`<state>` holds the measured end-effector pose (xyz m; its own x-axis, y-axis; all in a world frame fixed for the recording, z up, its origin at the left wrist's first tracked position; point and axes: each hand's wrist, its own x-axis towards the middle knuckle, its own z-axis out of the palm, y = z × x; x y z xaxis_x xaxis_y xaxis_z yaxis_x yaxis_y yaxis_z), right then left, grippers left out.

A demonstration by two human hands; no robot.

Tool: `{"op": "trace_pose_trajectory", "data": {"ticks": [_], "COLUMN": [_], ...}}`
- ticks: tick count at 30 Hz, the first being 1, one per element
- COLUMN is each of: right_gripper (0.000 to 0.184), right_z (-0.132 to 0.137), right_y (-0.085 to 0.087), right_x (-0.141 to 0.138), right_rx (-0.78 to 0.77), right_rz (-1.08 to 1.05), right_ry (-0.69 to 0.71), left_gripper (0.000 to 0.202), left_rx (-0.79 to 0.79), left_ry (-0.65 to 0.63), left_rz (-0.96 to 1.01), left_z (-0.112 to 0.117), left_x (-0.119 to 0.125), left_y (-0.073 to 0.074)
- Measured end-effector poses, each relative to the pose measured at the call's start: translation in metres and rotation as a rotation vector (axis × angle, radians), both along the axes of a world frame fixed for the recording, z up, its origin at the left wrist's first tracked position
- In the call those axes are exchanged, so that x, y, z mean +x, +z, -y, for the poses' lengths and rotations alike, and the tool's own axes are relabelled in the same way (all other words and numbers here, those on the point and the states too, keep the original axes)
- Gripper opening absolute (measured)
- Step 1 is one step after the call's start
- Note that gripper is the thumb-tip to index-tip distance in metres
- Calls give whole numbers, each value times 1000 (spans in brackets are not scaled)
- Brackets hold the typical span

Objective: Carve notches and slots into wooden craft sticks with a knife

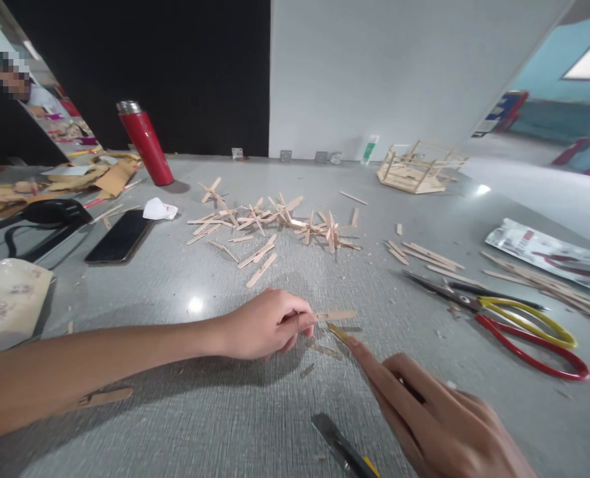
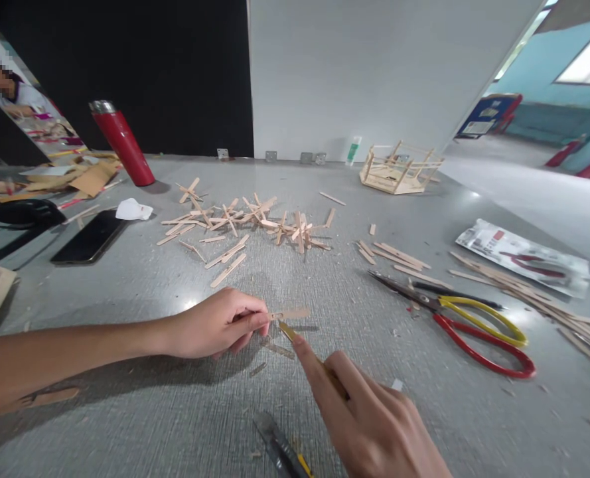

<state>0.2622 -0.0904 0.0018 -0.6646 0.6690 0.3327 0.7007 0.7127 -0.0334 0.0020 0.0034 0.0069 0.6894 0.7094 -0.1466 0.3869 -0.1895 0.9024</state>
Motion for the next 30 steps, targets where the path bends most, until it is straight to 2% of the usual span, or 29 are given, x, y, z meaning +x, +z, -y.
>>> {"op": "trace_pose_trajectory", "data": {"ticks": [14,23,30], "right_gripper": [71,66,83], "right_z": [4,0,0], "right_y": [-10,-15,-18], "right_x": [-14,-18,-18], "right_rx": [35,50,54], "right_rz": [83,98,166], "right_ry": [-32,2,-37], "left_gripper": [30,28,30], "left_rx": [141,222,235], "left_ry": [10,15,25], "left_rz": [2,-5,-11], "left_z": [2,2,2], "left_x": [3,4,4], "left_y": [-2,-4,-5]}}
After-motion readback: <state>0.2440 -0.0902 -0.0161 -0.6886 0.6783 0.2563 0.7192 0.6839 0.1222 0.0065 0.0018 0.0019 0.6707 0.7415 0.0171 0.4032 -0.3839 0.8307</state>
